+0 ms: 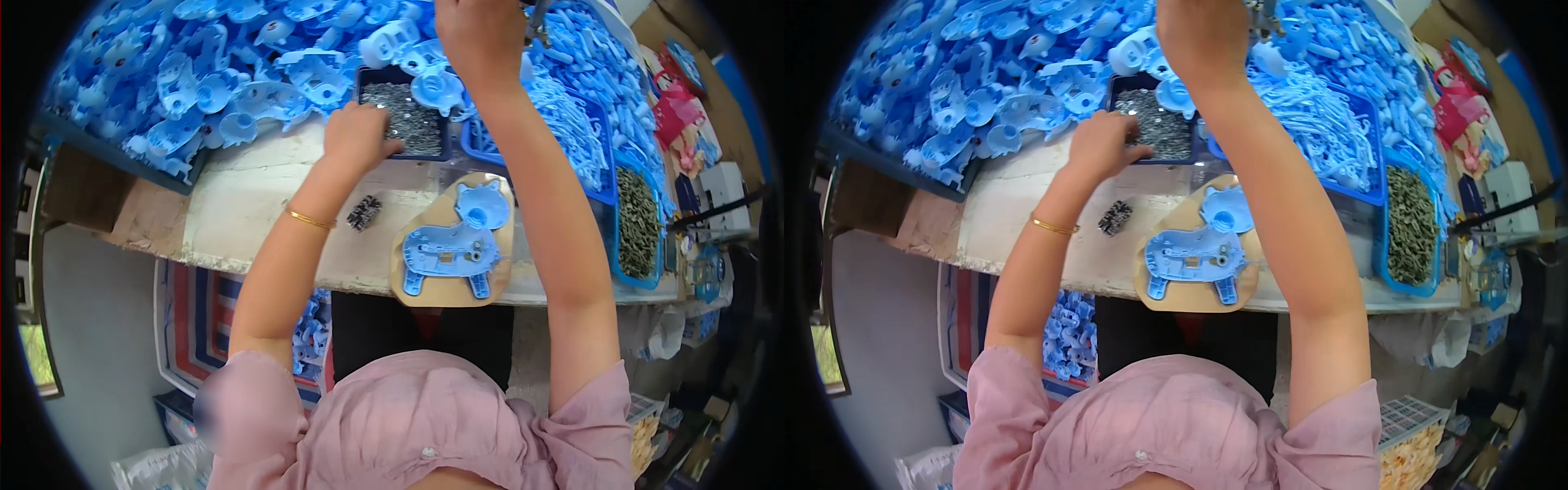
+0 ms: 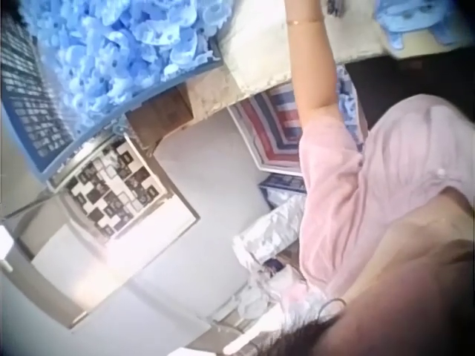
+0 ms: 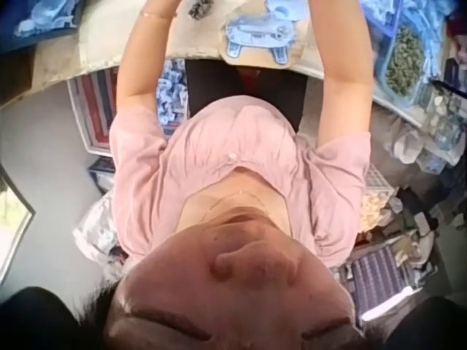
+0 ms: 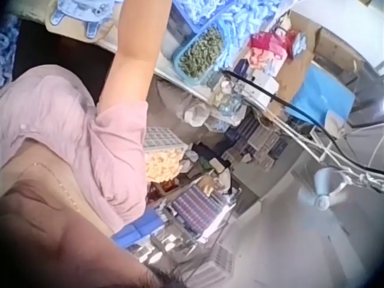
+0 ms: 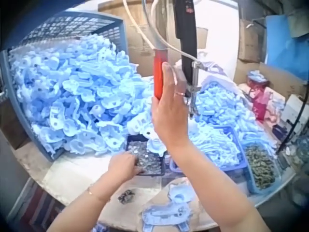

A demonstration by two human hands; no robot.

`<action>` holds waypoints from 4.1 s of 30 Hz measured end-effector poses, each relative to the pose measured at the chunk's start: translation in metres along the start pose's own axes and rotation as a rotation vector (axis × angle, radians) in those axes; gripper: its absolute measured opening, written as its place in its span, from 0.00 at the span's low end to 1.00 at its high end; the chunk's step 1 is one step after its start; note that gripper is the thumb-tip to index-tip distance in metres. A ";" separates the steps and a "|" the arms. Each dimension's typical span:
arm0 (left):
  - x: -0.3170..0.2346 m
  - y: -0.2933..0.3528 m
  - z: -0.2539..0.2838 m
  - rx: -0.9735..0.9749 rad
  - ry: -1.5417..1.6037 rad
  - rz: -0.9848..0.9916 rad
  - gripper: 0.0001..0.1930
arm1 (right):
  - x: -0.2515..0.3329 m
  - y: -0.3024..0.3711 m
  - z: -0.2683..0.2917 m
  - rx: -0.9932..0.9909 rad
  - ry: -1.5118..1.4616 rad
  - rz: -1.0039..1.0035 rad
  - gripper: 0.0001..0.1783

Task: Assembling plastic toy components and securing them with a pneumatic screwdriver.

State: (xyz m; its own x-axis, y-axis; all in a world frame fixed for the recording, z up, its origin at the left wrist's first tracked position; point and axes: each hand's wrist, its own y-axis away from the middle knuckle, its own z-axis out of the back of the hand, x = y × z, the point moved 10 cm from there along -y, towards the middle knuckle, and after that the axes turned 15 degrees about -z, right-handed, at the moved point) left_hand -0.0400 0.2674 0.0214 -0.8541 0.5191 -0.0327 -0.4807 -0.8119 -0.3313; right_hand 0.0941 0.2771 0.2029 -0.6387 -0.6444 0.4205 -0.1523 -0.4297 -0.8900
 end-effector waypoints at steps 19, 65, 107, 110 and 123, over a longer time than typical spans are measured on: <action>-0.074 0.035 0.048 -0.180 0.264 -0.039 0.08 | 0.005 0.044 0.031 0.867 -0.396 -0.498 0.29; -0.139 0.092 0.042 -0.201 0.699 -0.174 0.05 | 0.032 0.122 0.062 0.818 -0.872 -0.904 0.16; -0.121 0.115 0.018 -0.218 0.492 -0.094 0.40 | 0.022 0.163 0.032 0.784 -0.845 -0.912 0.06; -0.119 0.114 0.015 -0.160 0.484 -0.062 0.41 | 0.021 0.167 0.031 0.758 -0.830 -0.885 0.05; -0.122 0.111 0.020 -0.145 0.505 -0.061 0.42 | 0.028 0.143 0.036 0.817 -0.812 -0.859 0.14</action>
State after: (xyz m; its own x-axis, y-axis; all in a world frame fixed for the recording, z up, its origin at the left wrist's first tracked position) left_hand 0.0066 0.1089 0.0078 -0.6061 0.6575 -0.4476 -0.4639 -0.7493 -0.4725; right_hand 0.0820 0.1747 0.0936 0.0682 -0.0602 0.9959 0.3829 -0.9202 -0.0819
